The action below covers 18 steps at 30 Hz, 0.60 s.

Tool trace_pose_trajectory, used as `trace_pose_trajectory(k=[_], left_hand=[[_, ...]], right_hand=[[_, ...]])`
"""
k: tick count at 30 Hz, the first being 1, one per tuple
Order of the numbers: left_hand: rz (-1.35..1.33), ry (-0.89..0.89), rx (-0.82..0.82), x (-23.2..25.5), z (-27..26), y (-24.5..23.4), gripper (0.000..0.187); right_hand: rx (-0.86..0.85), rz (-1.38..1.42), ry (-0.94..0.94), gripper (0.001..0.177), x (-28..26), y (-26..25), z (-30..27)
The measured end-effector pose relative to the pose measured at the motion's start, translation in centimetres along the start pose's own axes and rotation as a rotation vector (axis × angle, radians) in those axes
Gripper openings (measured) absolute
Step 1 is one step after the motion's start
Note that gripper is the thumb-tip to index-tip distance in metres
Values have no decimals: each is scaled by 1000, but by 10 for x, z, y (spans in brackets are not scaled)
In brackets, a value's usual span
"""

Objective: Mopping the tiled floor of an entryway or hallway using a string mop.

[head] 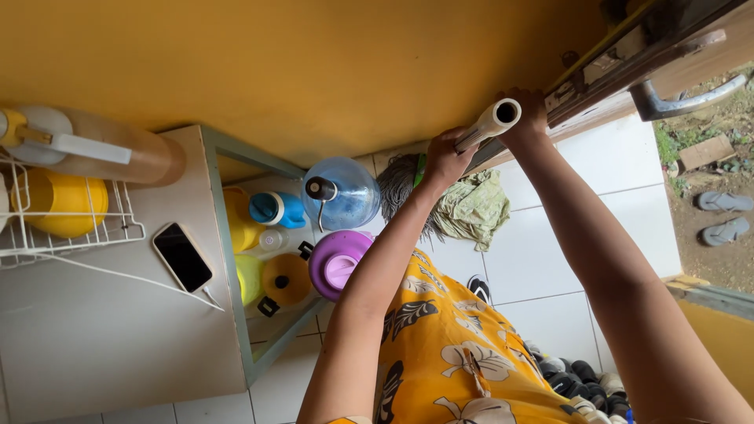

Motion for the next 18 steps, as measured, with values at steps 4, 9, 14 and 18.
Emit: trace_pose_trajectory(k=[4, 9, 14, 18], left_hand=[[7, 29, 8, -7, -2, 3, 18], [39, 65, 21, -12, -8, 9, 29], [34, -3, -59, -13, -16, 15, 25], [37, 24, -101, -12, -27, 21, 17]], right_hand=[[-77, 10, 58, 29, -5, -16, -12], [-227, 26, 151, 36, -4, -36, -37], [-427, 39, 201, 44, 17, -37, -61], [-595, -13, 285, 48, 28, -41, -86]])
Point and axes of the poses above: each hand's wrist, its own z-axis towards the middle knuckle, its own y-axis out of the palm, x = y × z, the point moved 1 cm from there along z, towards the middle knuckle, and after that the axes turned 4 degrees about y, right-handed, at the moved point
